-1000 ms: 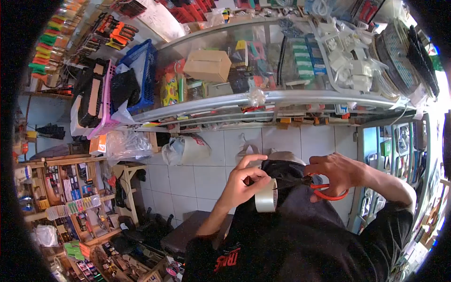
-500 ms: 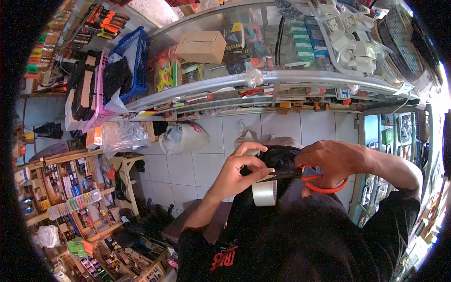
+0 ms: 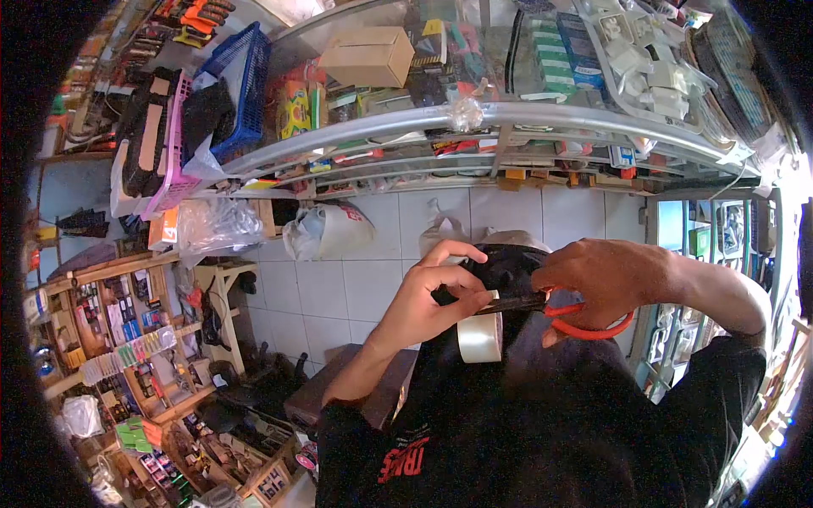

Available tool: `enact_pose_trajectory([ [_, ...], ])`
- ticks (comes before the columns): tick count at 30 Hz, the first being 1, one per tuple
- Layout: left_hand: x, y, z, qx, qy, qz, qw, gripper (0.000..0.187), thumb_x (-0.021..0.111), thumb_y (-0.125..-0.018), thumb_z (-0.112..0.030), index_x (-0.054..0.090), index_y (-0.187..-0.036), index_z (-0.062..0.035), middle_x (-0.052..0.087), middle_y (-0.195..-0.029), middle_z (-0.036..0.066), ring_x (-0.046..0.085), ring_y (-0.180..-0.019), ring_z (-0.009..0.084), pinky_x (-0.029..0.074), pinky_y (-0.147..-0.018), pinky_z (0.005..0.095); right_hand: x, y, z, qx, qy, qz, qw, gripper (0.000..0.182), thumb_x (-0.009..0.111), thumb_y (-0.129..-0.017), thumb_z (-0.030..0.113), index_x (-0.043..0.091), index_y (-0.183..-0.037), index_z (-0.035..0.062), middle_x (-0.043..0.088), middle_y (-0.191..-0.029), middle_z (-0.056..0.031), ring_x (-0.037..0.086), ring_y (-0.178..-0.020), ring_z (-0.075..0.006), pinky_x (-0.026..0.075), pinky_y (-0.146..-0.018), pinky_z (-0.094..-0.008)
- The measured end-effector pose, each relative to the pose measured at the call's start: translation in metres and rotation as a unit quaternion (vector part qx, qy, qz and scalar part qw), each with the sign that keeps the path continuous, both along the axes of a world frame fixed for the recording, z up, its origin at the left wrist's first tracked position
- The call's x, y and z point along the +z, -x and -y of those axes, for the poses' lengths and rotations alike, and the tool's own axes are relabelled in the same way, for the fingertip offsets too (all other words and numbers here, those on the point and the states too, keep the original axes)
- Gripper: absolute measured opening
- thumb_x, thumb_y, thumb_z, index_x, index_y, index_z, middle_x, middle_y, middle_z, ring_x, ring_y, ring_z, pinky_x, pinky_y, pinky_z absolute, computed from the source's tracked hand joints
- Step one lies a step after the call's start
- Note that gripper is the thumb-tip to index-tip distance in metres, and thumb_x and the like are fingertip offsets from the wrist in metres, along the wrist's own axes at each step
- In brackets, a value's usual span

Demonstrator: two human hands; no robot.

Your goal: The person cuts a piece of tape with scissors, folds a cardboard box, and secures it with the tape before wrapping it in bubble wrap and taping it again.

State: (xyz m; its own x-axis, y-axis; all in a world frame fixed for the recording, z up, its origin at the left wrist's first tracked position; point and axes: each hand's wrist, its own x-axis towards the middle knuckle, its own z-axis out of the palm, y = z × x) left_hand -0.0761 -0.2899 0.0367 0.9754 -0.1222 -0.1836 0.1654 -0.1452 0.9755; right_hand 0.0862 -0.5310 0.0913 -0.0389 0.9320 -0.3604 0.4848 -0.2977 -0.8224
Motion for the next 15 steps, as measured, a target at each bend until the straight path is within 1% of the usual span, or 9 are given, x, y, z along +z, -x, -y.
enact_pose_trajectory([
  [1,0.0,0.001,0.0,-0.001,-0.004,0.003,1.0,0.006,0.081,-0.083,-0.002,0.076,-0.086,-0.0006,0.063,-0.129,0.012,0.067,-0.1,0.0148,0.056,-0.079,0.0294,-0.002,0.001,-0.001,0.003,-0.001,0.001,1.0,0.053,0.077,-0.087,0.05,0.064,-0.096,0.0003,0.069,-0.089,-0.0237,0.069,-0.091,-0.0449,0.054,-0.077,-0.0498],
  [4,0.002,0.004,-0.001,0.002,-0.003,-0.007,1.0,0.007,0.081,-0.083,-0.002,0.076,-0.086,-0.0006,0.063,-0.129,0.012,0.067,-0.1,0.015,0.056,-0.079,0.0297,-0.003,0.001,-0.003,0.033,0.034,0.014,0.999,0.066,0.075,-0.085,0.061,0.065,-0.106,-0.0006,0.069,-0.092,-0.0212,0.068,-0.093,-0.041,0.054,-0.08,-0.048],
  [7,0.005,0.006,-0.002,0.006,-0.003,-0.012,1.0,0.007,0.081,-0.083,-0.002,0.076,-0.086,-0.0003,0.063,-0.129,0.012,0.067,-0.101,0.0153,0.057,-0.08,0.0301,0.001,0.001,-0.005,0.038,0.025,0.024,0.999,0.064,0.075,-0.086,0.06,0.065,-0.105,-0.0003,0.069,-0.091,-0.0209,0.068,-0.093,-0.042,0.054,-0.08,-0.0486],
  [10,0.009,0.007,-0.002,0.007,-0.013,-0.003,1.0,0.006,0.081,-0.083,-0.002,0.076,-0.086,-0.0005,0.064,-0.128,0.012,0.067,-0.102,0.016,0.057,-0.08,0.0307,0.002,0.002,-0.006,0.054,0.048,0.062,0.995,0.061,0.074,-0.087,0.058,0.064,-0.101,-0.0006,0.069,-0.091,-0.0216,0.067,-0.094,-0.0421,0.054,-0.08,-0.0498],
  [13,0.009,0.008,-0.001,0.01,-0.016,0.001,1.0,0.005,0.08,-0.083,-0.003,0.076,-0.087,-0.0012,0.064,-0.127,0.012,0.067,-0.104,0.0167,0.057,-0.08,0.0309,-0.003,0.004,-0.004,0.045,0.034,0.046,0.997,0.057,0.075,-0.087,0.055,0.063,-0.096,-0.0003,0.068,-0.085,-0.0216,0.068,-0.088,-0.0422,0.053,-0.076,-0.0504],
  [15,0.008,0.009,0.0,0.017,-0.018,-0.003,1.0,0.005,0.08,-0.083,-0.004,0.077,-0.087,-0.0018,0.065,-0.125,0.012,0.067,-0.104,0.0168,0.056,-0.08,0.0309,-0.001,0.005,-0.005,0.043,0.048,0.063,0.996,0.056,0.076,-0.087,0.055,0.063,-0.093,0.0003,0.067,-0.079,-0.0209,0.068,-0.082,-0.0421,0.053,-0.072,-0.0499],
])
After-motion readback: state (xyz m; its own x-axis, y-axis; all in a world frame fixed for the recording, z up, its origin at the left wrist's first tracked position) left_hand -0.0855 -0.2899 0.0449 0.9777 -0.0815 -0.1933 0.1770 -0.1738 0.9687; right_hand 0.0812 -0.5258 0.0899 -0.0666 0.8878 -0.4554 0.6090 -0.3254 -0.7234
